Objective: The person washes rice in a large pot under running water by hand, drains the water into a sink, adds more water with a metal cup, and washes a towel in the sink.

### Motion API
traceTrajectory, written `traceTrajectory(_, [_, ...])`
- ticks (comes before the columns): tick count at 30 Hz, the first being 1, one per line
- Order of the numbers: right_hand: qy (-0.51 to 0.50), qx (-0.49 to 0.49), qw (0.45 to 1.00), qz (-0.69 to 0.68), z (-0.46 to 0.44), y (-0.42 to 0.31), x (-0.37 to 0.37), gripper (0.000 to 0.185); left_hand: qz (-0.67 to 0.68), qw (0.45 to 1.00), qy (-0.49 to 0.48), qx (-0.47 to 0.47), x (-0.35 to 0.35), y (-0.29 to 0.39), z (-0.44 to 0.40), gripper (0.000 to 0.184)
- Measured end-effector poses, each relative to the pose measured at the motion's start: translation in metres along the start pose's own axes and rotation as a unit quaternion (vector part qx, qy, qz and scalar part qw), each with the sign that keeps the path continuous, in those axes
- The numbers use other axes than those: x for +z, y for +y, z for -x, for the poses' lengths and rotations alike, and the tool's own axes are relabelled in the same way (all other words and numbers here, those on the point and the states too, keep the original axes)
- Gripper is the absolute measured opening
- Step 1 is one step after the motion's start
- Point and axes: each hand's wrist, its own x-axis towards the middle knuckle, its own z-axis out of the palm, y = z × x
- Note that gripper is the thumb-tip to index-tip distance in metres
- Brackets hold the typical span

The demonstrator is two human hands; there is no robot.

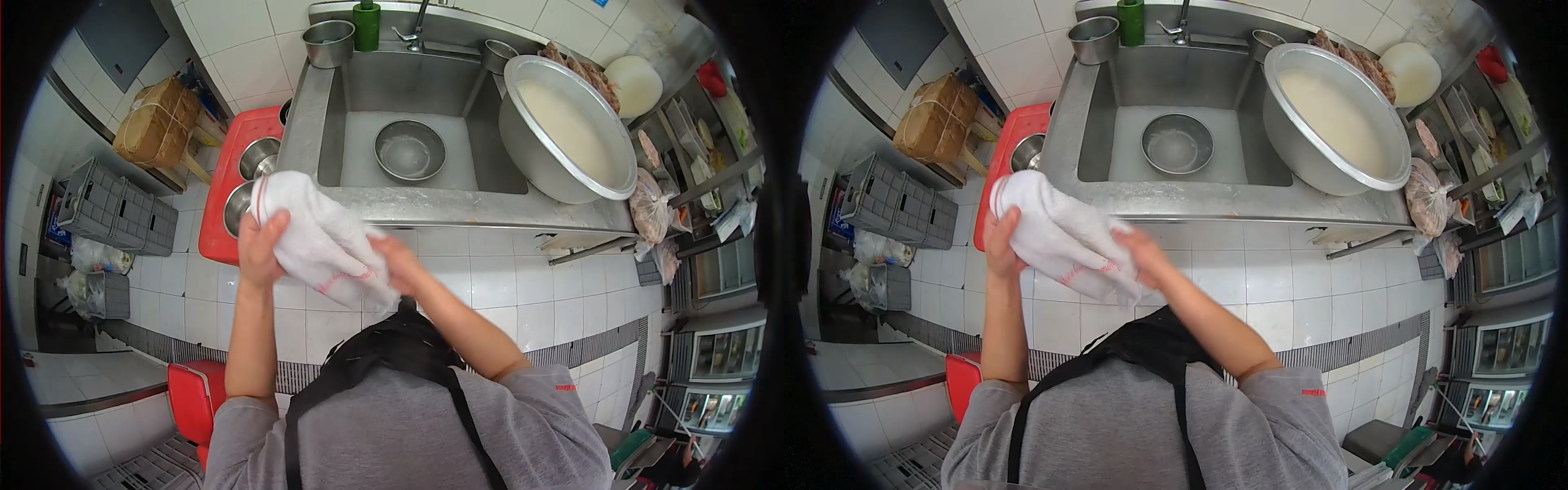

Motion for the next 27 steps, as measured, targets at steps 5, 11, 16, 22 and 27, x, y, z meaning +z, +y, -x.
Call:
traceTrajectory(5, [0.206, -0.227, 0.931, 0.199, -0.035, -0.128, -0.068, 0.026, -0.283, 0.958, -0.044, -0.032, -0.014, -0.015, -0.096, 0.024])
traceTrajectory(11, [0.278, -0.232, 0.901, 0.240, -0.138, -0.243, -0.131, 0.028, -0.246, 0.961, -0.022, -0.128, -0.001, -0.112, -0.231, 0.024])
traceTrajectory(16, [0.294, -0.125, 0.869, 0.378, -0.219, -0.261, -0.213, 0.026, -0.205, 0.948, 0.067, -0.233, -0.022, -0.240, -0.275, 0.026])
traceTrajectory(22, [0.253, -0.137, 0.544, 0.788, -0.315, -0.189, -0.345, 0.085, -0.490, 0.806, 0.164, -0.287, -0.104, -0.376, -0.256, 0.042])
traceTrajectory(27, [0.188, 0.103, 0.504, 0.837, -0.341, -0.119, -0.328, 0.096, -0.329, 0.876, 0.039, -0.352, -0.068, -0.388, -0.257, 0.039])
